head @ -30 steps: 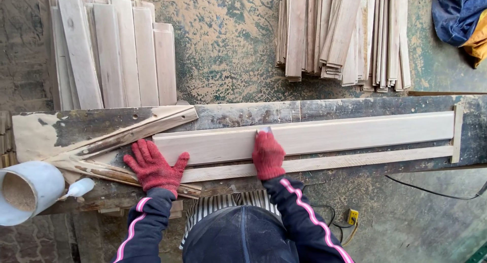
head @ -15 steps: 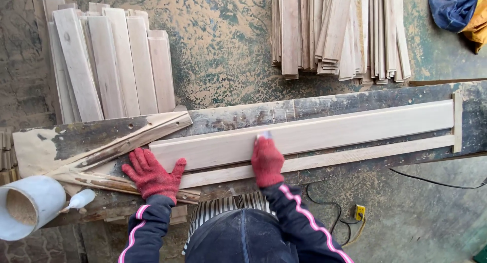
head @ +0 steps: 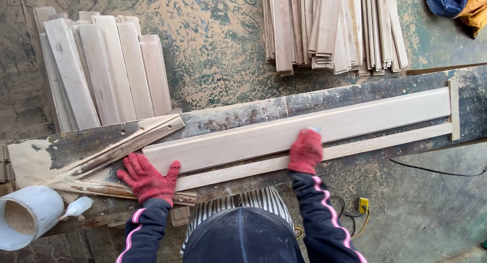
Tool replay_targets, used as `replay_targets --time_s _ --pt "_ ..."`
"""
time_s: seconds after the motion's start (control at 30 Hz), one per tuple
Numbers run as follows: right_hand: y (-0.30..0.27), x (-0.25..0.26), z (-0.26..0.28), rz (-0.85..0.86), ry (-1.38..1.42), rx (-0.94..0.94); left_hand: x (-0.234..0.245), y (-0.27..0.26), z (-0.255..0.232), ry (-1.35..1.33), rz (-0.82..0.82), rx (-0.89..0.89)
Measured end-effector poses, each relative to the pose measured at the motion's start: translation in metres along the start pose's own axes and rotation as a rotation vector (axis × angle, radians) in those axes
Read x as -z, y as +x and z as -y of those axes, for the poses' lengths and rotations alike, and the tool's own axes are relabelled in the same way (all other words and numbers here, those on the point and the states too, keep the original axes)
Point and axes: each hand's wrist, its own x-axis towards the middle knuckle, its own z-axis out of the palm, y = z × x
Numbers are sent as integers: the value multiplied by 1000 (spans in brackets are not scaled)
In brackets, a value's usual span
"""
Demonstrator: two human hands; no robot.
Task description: The person uses an electric angle grinder with a sanding disc and a manual sanding block to sand a long wooden board on a workbench.
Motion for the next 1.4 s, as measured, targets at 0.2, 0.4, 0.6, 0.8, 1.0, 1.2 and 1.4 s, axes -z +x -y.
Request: replay_targets --time_s 0.2,0.4,0.6,0.8,1.0,1.2,1.4 --pt "-102 140 226 96 625 861 -17 -9 15 26 87 79" --pt "-2 84 95 -113 443 503 5 0 4 -19 26 -68" --pt "78 57 -29 -116 244 -46 6 1 2 -24 57 -40" --pt "-23 186 186 178 577 645 -3 -5 11 -4 -41 -57" --pt "-83 108 155 442 467 958 -2 -8 9 44 -74 -75" --pt "39 23 -54 453 27 273 -3 -13 10 40 -90 -38" --pt "50 11 -54 375 137 338 -2 3 12 -52 -68 -50"
